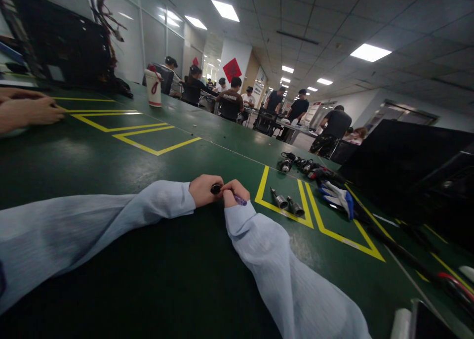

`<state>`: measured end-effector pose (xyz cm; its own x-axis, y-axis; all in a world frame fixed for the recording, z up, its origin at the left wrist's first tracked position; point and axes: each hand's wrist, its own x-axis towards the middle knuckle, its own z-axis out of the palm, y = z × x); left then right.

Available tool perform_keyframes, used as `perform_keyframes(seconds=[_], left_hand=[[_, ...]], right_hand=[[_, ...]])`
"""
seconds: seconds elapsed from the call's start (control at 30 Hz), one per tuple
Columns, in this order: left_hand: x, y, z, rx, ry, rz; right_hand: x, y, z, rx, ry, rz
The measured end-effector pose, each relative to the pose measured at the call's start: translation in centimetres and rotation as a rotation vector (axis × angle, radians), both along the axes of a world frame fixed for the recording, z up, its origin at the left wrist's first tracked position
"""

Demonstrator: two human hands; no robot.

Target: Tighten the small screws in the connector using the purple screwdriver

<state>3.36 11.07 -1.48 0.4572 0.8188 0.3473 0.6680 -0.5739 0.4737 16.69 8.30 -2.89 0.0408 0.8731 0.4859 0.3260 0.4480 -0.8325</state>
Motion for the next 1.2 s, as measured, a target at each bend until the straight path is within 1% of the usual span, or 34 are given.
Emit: perform_keyframes(seconds=[0.17, 0.23, 0.27, 0.33, 0.43, 0.5, 0.53, 0.6, 0.7, 0.77, 0.83, 1.0, 1.2], left_hand=[[-0.26, -0.11, -0.37, -0.007, -0.002, 0.003], [-0.30, -0.09, -0.45, -0.008, -0.001, 0.005], [-0.29, -0.07, -0.44, -0.009, 0.001, 0.008], [-0.21, -0.03, -0.32, -0.008, 0.009, 0.014], [-0.01, 0.01, -0.01, -0.003, 0.029, 0.016], [0.11, -0.03, 0.18, 0.004, 0.043, 0.017], [0.15, -0.07, 0.24, 0.008, 0.048, 0.018], [0.17, -0.19, 0.29, 0.016, 0.056, 0.017], [0.02, -0.32, 0.17, 0.022, 0.045, 0.007], [-0.17, -0.27, 0.01, 0.015, 0.017, -0.001], [-0.37, -0.11, -0.18, 0.001, -0.022, -0.009], [-0.58, 0.28, -0.50, -0.031, -0.124, -0.034], [-0.44, 0.19, -0.36, -0.036, -0.181, -0.017]], right_hand=[[0.09, 0.06, 0.23, -0.213, 0.326, 0.156], [0.05, -0.04, 0.36, -0.269, 0.383, 0.178], [0.02, -0.10, 0.39, -0.265, 0.383, 0.175], [-0.05, -0.22, 0.37, -0.191, 0.315, 0.127], [-0.13, -0.27, 0.21, -0.030, 0.084, -0.002], [-0.13, -0.18, 0.12, 0.004, -0.017, -0.052], [-0.10, -0.10, 0.11, -0.013, -0.023, -0.057], [0.01, 0.11, 0.13, -0.099, 0.055, -0.026], [0.21, 0.43, 0.22, -0.319, 0.333, 0.125], [0.28, 0.58, 0.23, -0.416, 0.480, 0.216], [0.28, 0.64, 0.18, -0.445, 0.532, 0.251], [0.20, 0.57, 0.06, -0.472, 0.580, 0.294], [0.36, 0.57, 0.28, -0.458, 0.602, 0.298]])
